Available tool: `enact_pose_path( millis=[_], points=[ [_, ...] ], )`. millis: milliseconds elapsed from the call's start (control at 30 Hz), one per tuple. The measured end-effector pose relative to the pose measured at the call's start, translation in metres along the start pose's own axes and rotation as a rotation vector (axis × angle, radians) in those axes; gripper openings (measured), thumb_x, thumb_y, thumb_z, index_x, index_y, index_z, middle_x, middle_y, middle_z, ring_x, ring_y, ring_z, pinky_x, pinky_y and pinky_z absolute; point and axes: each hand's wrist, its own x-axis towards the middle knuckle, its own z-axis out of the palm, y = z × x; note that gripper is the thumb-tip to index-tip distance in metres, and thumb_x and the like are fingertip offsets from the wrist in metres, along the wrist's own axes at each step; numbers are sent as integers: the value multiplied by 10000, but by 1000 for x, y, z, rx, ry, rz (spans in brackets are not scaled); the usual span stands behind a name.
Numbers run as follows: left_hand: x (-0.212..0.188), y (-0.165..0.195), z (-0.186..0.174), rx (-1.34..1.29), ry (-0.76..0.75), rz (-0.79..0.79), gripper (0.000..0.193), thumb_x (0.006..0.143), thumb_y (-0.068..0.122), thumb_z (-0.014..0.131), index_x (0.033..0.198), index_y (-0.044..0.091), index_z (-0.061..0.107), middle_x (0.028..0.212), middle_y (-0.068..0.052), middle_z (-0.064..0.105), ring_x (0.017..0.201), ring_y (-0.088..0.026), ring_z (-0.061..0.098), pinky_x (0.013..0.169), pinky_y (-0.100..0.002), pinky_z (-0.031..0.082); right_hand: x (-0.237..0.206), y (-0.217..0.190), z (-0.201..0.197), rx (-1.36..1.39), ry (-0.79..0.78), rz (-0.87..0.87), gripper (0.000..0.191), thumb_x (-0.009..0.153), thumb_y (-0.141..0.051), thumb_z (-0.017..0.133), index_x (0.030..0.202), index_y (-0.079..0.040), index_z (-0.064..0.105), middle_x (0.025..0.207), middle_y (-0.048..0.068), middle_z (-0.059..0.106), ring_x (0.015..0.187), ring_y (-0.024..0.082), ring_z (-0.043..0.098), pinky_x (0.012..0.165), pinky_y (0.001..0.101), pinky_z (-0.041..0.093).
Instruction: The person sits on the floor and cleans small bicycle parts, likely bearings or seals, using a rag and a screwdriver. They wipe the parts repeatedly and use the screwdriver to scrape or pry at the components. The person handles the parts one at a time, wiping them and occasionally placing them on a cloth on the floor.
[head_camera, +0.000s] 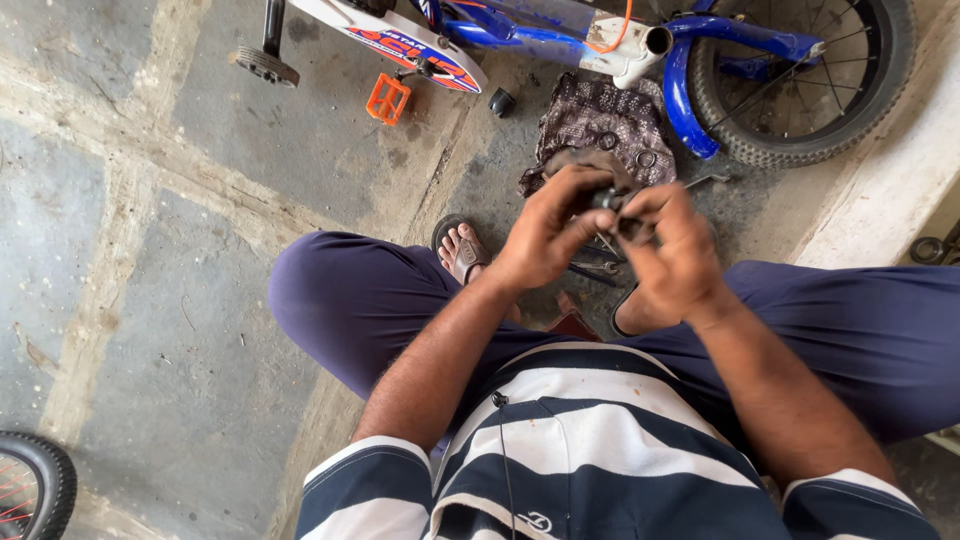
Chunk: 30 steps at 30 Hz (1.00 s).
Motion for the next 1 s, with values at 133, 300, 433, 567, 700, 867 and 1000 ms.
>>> enact_pose_path(
  millis=[133, 300, 433, 567, 700, 867, 1000],
  points=[
    [3, 10, 2, 205, -54, 128, 419, 1005, 111, 747, 1398, 124, 602, 1440, -74, 552, 1302, -166, 607, 1065, -337, 588, 0, 11, -13, 717, 142, 487, 227, 947, 65, 556, 1124, -77, 564, 1002, 42, 636, 871, 125, 608, 735, 252, 514],
    [9, 7, 6, -524, -29, -123, 490, 1036, 41, 697, 1477, 99, 492, 1499, -102, 518, 1398, -212, 536, 1195, -393, 503, 5, 20, -25, 880, 283, 513, 232, 960, 44, 503, 1136, -63, 608, 987, 44, 646, 809, 143, 619, 677, 271, 517],
    [8, -2, 0, -728, 14, -290, 662, 996, 34, 677, 1574, 105, 363, 1511, -120, 507, 1374, -232, 550, 1101, -401, 530, 3, 37, -16, 643, 172, 699, 263, 903, 22, 478, 1099, -59, 635, 965, 71, 702, 779, 174, 668, 672, 296, 538],
    [7, -10, 3, -649, 39, -147, 648, 1020, -3, 692, 1583, 96, 388, 1525, -133, 523, 1424, -230, 542, 1218, -397, 460, -12, 77, 37, 391, -254, 795, 205, 863, -47, 556, 1005, 6, 693, 910, 129, 741, 797, 208, 710, 731, 337, 585],
    [9, -12, 6, -504, 67, -138, 678, 974, -20, 724, 1561, 94, 405, 1495, -111, 548, 1368, -216, 558, 1177, -400, 480, -33, 115, 77, -4, -441, 360, 371, 751, -129, 672, 1087, 30, 688, 999, 151, 737, 942, 279, 701, 813, 393, 555],
    [7, -2, 9, -20, 164, -125, 667, 889, -24, 762, 1494, 103, 512, 1371, -94, 664, 1173, -192, 645, 1041, -350, 551, -25, 117, 65, -602, -592, 540, 248, 997, -245, 614, 1116, -45, 701, 989, 156, 748, 949, 241, 730, 832, 370, 570],
    [6, 9, 12, 248, 200, -106, 707, 823, 16, 759, 1471, 137, 503, 1287, -90, 658, 1127, -218, 662, 993, -345, 559, -5, 85, 22, 790, 112, 715, 280, 1090, -224, 526, 1305, -66, 612, 1167, 94, 672, 985, 190, 662, 851, 356, 583]
  ],
)
